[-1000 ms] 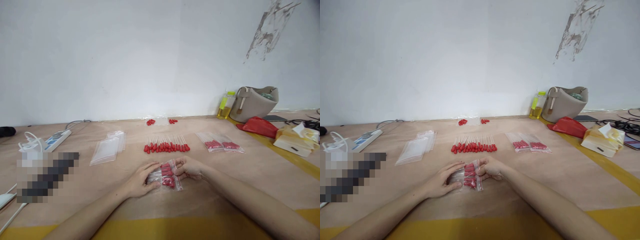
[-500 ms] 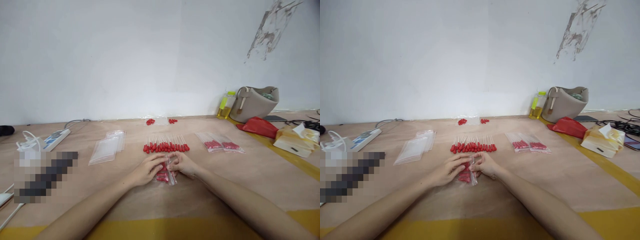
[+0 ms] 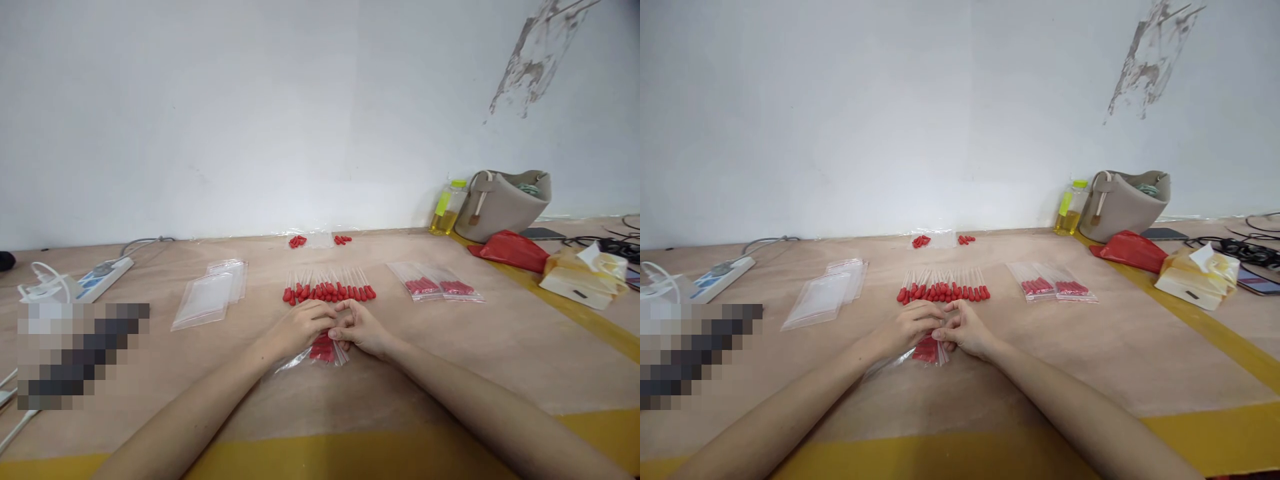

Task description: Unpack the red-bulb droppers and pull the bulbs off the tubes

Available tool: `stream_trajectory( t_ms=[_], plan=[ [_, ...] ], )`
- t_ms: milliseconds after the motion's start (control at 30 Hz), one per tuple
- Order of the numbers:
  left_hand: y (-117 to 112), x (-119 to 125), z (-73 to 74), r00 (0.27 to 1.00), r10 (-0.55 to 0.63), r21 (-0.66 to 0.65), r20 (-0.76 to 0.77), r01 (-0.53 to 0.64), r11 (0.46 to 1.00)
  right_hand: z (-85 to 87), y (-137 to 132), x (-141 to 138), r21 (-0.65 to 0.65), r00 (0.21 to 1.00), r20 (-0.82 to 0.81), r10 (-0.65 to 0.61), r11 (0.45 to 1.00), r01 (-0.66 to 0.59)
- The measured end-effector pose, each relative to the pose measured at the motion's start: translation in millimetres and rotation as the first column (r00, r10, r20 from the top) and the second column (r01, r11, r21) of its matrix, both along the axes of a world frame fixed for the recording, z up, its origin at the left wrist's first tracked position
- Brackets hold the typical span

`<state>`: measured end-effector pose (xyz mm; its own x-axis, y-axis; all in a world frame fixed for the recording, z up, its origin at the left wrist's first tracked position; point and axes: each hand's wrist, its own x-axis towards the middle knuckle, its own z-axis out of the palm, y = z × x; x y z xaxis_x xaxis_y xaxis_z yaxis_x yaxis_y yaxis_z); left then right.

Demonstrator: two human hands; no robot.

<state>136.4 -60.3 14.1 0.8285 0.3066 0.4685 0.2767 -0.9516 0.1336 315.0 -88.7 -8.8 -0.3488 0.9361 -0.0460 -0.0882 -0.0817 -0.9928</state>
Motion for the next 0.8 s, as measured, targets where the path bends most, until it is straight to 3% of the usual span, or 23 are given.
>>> stream_trajectory(
  t_ms=[100, 200, 267, 333, 400, 500, 600, 700, 800],
  plan=[
    [-0.2, -1.1, -1.7, 0.998, 0.056, -0.009, -0.033, -0.056, 0.998, 1.2, -0.6, 5.0, 0.025, 0.997, -0.012, 0.081, 0.996, -0.080],
    [0.1, -3.8, -1.8, 0.996, 0.084, -0.006, -0.042, -0.084, 0.996, 0.6, -2.5, 9.4, 0.124, 0.985, 0.082, 0.150, 0.979, -0.159],
    [0.6, -4.9, -1.7, 0.995, 0.089, -0.006, -0.040, -0.089, 0.996, -2.7, -4.6, 10.5, 0.236, 0.975, 0.177, 0.135, 0.956, -0.175],
    [1.3, -5.3, -2.2, 0.995, 0.088, -0.009, -0.044, -0.088, 0.996, -7.9, -6.7, 10.6, 0.388, 0.958, 0.283, 0.036, 0.910, -0.148],
    [2.3, -5.2, -3.5, 0.995, 0.092, -0.011, -0.038, -0.093, 0.996, -13.5, -7.9, 10.5, 0.583, 0.916, 0.381, -0.124, 0.801, -0.135],
    [3.3, -5.6, -5.0, 0.994, 0.101, 0.002, -0.049, -0.101, 0.995, -17.8, -7.9, 11.8, 0.820, 0.828, 0.448, -0.338, 0.524, -0.229],
    [2.4, -7.1, -1.8, 0.990, 0.102, 0.049, -0.100, -0.097, 0.994, -15.0, -6.7, 14.6, 0.885, 0.737, 0.466, -0.489, 0.267, -0.382],
    [-0.6, -7.8, 6.4, 0.981, 0.086, 0.091, -0.175, -0.071, 0.993, -9.7, -5.8, 16.7, 0.873, 0.686, 0.454, -0.568, 0.128, -0.471],
    [-3.6, -5.7, 12.5, 0.970, 0.028, 0.092, -0.242, -0.006, 0.996, -7.2, -5.8, 16.6, 0.864, 0.664, 0.434, -0.609, 0.075, -0.497]
  ],
)
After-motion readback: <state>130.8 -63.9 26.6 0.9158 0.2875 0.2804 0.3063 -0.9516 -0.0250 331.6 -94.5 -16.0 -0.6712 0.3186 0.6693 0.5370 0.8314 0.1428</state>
